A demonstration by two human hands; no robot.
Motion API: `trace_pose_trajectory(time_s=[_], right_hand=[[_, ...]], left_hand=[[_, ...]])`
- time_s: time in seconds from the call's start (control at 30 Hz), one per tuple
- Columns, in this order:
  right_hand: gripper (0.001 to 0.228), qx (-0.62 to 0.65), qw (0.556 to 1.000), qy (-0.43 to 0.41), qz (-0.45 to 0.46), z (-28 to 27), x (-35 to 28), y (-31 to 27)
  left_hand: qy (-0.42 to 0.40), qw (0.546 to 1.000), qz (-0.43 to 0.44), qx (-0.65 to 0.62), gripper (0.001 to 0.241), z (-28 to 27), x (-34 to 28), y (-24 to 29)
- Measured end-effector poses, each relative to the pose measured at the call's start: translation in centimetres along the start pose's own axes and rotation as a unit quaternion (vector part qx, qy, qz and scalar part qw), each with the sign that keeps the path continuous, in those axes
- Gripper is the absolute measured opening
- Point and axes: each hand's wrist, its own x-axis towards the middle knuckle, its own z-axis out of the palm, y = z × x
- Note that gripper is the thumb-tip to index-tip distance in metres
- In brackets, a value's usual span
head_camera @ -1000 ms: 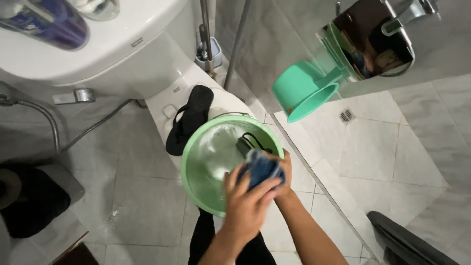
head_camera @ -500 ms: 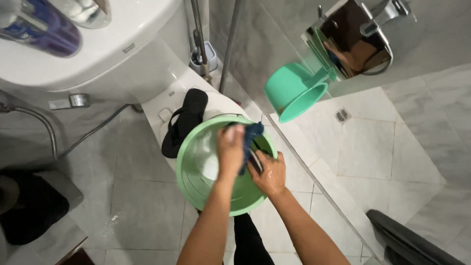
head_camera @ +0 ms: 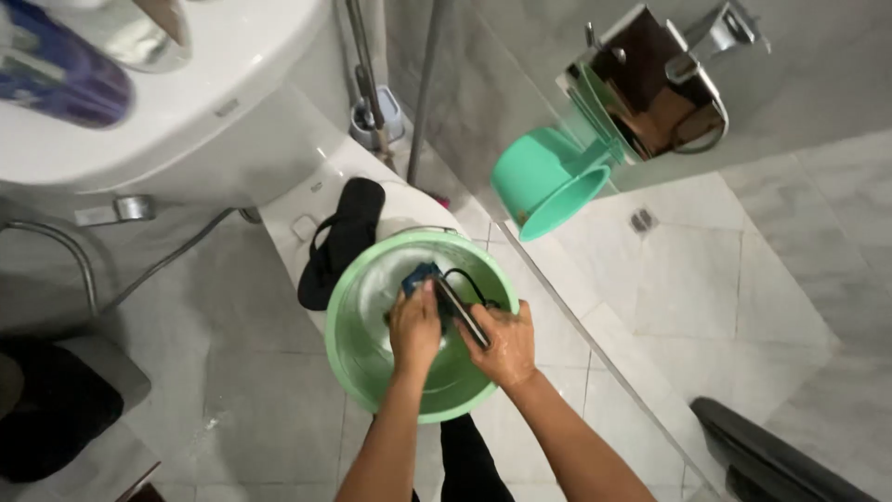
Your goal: The person washes a pair of black flip-flops in a bathroom. They scrub the slippers with a blue cloth in a green bucket of soapy water and rinse them under the sink faucet.
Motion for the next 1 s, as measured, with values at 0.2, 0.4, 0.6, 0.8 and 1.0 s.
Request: trace_pose_trajectory(time_s=[0.2,0.4,0.6,0.8,1.0], right_hand=[[0.041,0.020,0.998,-0.062,-0.005,-1.1,-0.1,-0.6],[0.008,0.015,1.000,-0.006,0.000,4.5,-3.1,4.1],[0.025,0.015,1.000,-0.004,0.014,0.1,-0.1,0.3],[0.034,-0.015,0.999,-0.040,0.006,0.1,-0.6,0.5],[0.025,0.016,0.999,-0.025,0.018,2.8,-2.0,1.7]], left_hand=[[0.024,0.998,0.034,-0.048,0.016,-6.8,-3.9,8.2],[-0.018,0.998,-0.039,-0.055,0.023,-5.8,-1.4,11.6],[-0.097,0.961,-0.216,-0.140,0.046,-5.8,3.6,9.7],[-0.079,0.990,-0.119,0.007,0.037,-6.5,0.9,10.0],[-0.027,0.997,-0.059,-0.030,0.016,-6.9,-2.5,11.1]])
